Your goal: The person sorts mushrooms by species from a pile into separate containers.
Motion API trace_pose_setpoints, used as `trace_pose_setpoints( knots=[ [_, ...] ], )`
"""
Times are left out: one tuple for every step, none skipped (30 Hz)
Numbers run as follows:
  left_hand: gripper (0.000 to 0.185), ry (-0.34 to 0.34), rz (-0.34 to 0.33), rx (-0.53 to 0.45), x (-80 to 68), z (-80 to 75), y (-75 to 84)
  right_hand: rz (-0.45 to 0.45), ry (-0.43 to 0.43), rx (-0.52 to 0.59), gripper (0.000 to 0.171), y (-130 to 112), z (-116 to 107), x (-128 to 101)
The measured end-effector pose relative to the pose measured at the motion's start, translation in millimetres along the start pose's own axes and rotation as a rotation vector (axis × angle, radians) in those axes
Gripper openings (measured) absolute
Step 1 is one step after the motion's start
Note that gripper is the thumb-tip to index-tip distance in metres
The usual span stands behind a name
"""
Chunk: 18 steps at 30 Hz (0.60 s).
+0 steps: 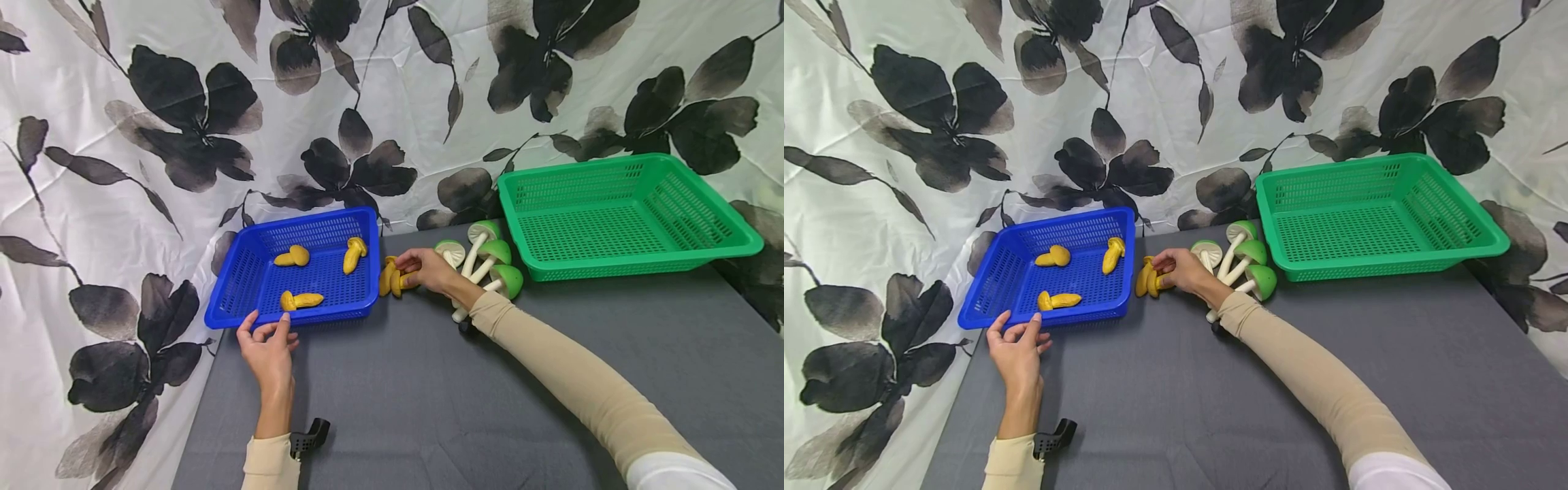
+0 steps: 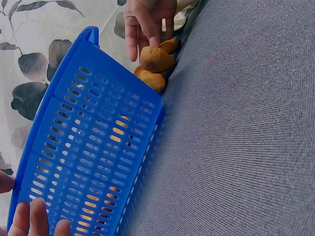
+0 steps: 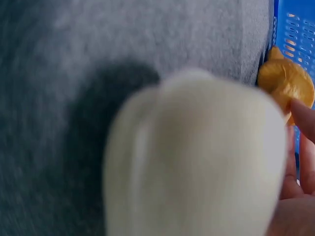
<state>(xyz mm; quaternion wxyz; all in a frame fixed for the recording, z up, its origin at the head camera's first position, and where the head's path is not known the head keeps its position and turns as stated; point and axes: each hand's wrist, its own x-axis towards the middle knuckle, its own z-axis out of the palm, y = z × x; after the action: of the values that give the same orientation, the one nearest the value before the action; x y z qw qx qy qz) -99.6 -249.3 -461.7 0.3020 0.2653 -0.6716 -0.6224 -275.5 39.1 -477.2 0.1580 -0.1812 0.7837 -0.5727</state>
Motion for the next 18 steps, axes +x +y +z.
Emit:
trace_pose_setpoints(
  knots=[
    [0.064, -0.001, 0.002, 0.003, -0.2, 0.1, -0.2, 0.003, -0.005, -0.015, 0.045, -0.1, -0.7, 0.0],
    [0.064, -0.001, 0.003, -0.001, -0.3, 0.2, -0.4, 0.001, -0.014, -0.033, 0.044, -0.2, -1.3, -0.3],
    [0.064, -0.002, 0.005, -0.004, -0.4, 0.3, -0.8, 0.000, -0.023, -0.052, 0.044, -0.4, -2.1, -0.6],
    [0.063, -0.002, 0.004, -0.005, -0.4, 0.2, -0.9, -0.004, -0.035, -0.072, 0.044, -0.6, -2.9, -0.8],
    [0.063, -0.003, 0.004, -0.007, -0.5, 0.0, -0.9, -0.012, -0.051, -0.095, 0.044, -0.7, -3.6, -1.0],
    [0.063, -0.004, 0.005, -0.008, -0.6, -0.1, -0.8, -0.020, -0.065, -0.120, 0.043, -0.8, -4.5, -1.4],
    [0.063, -0.004, 0.004, -0.007, -0.7, -0.3, -0.8, -0.032, -0.082, -0.141, 0.043, -0.8, -5.4, -1.7],
    [0.063, -0.005, 0.004, -0.008, -0.8, -0.5, -0.6, -0.046, -0.100, -0.164, 0.043, -0.4, -6.3, -1.9],
    [0.064, -0.006, 0.004, -0.007, -0.8, -0.6, -0.4, -0.059, -0.116, -0.185, 0.043, -0.1, -7.2, -2.0],
    [0.064, -0.007, 0.004, -0.008, -0.9, -0.7, -0.2, -0.073, -0.133, -0.204, 0.042, -0.1, -8.1, -2.6],
    [0.064, -0.007, 0.004, -0.009, -1.0, -0.8, 0.0, -0.087, -0.150, -0.221, 0.042, -0.3, -8.7, -3.2],
    [0.064, -0.006, 0.003, -0.011, -0.9, -0.8, 0.2, -0.099, -0.169, -0.232, 0.042, -0.2, -9.4, -3.5],
    [0.064, -0.005, 0.002, -0.015, -0.9, -0.9, 0.3, -0.105, -0.189, -0.235, 0.042, -0.3, -9.9, -3.8],
    [0.064, -0.003, 0.001, -0.016, -0.8, -0.8, 0.4, -0.108, -0.208, -0.240, 0.043, -0.5, -10.6, -4.3],
    [0.065, -0.003, 0.001, -0.016, -0.8, -0.8, 0.6, -0.106, -0.226, -0.243, 0.043, -1.5, -11.1, -5.1],
    [0.064, -0.003, -0.001, -0.017, -0.8, -0.6, 1.0, -0.101, -0.245, -0.243, 0.044, -2.4, -11.8, -5.9],
    [0.064, -0.002, -0.003, -0.019, -0.8, -0.4, 1.4, -0.097, -0.261, -0.246, 0.044, -3.1, -12.4, -6.2],
    [0.064, -0.002, -0.006, -0.021, -0.7, -0.2, 1.7, -0.091, -0.277, -0.250, 0.044, -3.6, -13.2, -6.7]
  ],
)
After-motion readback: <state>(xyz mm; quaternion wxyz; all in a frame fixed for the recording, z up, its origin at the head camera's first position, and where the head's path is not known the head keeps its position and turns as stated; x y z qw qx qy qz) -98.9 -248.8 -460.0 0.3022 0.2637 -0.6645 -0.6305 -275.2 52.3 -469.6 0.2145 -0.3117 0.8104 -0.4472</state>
